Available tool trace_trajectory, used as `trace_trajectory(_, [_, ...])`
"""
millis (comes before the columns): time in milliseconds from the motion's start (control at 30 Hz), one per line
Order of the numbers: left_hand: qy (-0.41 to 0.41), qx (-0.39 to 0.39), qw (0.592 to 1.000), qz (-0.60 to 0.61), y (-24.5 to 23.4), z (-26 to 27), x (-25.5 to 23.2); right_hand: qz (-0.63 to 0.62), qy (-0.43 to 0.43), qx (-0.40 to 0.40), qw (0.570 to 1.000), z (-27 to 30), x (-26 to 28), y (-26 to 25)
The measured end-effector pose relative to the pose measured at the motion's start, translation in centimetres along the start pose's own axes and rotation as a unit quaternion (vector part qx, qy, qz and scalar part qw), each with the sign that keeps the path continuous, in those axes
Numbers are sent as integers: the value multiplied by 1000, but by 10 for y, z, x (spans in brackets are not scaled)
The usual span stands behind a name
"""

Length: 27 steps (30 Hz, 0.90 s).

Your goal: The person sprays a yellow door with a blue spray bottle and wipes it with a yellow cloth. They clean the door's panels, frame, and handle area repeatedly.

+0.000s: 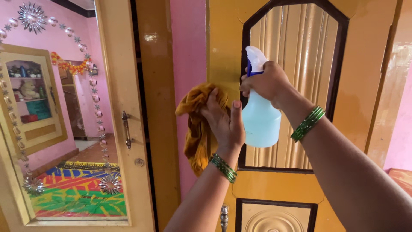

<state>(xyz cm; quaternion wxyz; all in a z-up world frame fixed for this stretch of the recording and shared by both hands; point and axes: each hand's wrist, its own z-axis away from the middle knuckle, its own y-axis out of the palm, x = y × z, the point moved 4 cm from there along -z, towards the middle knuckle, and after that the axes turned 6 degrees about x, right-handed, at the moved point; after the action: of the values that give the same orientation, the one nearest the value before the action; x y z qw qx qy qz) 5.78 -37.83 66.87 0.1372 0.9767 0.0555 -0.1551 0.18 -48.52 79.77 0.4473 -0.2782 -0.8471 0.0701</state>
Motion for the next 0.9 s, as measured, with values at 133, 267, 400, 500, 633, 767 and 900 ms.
trace_trajectory(133, [58, 22, 998, -14, -1, -13, -17, 141, 19, -44, 989, 5, -4, -8])
trace_trajectory(267, [83, 54, 994, -44, 3, -19, -32, 169, 66, -92, 979, 15, -13, -23])
trace_trajectory(400, [83, 68, 994, -30, 13, -11, -41, 111, 63, -112, 985, 21, -33, -44])
trace_trajectory(500, [82, 76, 993, -22, 24, -5, -46, 83, 63, -102, 989, 20, -48, -54])
trace_trajectory(633, [65, 101, 993, -10, 33, -1, -45, 131, 72, -162, 976, 24, -65, -65])
trace_trajectory(767, [58, 108, 992, -11, 34, 1, -45, 154, 74, -160, 972, 27, -76, -70])
trace_trajectory(900, [46, 109, 993, -7, 35, 3, -46, 140, 32, -157, 977, 24, -76, -70])
